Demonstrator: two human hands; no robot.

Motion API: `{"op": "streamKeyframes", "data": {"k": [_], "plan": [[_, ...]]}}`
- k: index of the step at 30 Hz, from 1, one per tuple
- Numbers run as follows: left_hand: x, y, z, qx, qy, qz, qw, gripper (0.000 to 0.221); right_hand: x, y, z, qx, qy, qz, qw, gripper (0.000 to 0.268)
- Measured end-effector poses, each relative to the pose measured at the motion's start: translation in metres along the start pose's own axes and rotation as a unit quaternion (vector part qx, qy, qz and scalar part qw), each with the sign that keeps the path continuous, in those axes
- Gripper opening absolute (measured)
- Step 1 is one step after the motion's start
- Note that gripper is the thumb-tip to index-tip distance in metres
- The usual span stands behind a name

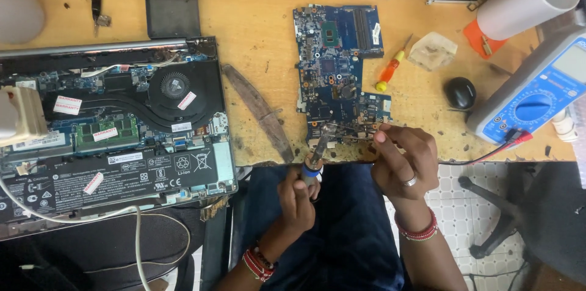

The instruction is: A person is repairing a laptop motherboard by soldering components and checking connections at a workbench.

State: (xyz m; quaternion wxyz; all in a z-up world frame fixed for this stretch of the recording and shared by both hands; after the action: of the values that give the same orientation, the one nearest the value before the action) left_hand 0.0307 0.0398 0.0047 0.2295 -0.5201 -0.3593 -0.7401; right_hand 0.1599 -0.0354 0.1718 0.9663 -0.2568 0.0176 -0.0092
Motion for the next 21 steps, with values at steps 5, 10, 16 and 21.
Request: {"op": "streamKeyframes", "data": {"k": [5, 10, 16, 21], "plan": [[0.004, -0.002, 0.003, 0.004, -0.017, -0.005, 1.0, 0.06, 0.001, 0.001, -0.002, 0.015, -0.008, -0.007, 1.0, 0.024], [0.016, 0.001, 0.009, -0.006, -0.001, -0.031, 0.999, 0.058, 0.002, 0.0, -0.005, 0.017, -0.012, -0.002, 1.0, 0.026], [0.019, 0.001, 0.01, 0.005, -0.002, -0.032, 0.999, 0.062, 0.0, 0.003, -0.001, 0.028, -0.013, -0.012, 0.999, 0.018], [0.019, 0.001, 0.011, 0.011, -0.007, -0.014, 1.0, 0.068, 0.002, 0.0, -0.01, 0.035, -0.004, 0.002, 0.999, 0.021]]}}
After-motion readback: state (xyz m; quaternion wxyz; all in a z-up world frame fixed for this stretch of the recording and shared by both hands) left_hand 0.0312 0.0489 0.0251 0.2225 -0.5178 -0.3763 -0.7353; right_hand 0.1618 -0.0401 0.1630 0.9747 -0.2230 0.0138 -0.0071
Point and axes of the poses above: each hand's wrist, its own z-axis towards the middle knuckle, its own y-axis out of the palm, x = y × z, the point moved 5 cm from there along z, towards the middle knuckle, and after that the axes turned 1 degree about z, right-handed, at the moved point
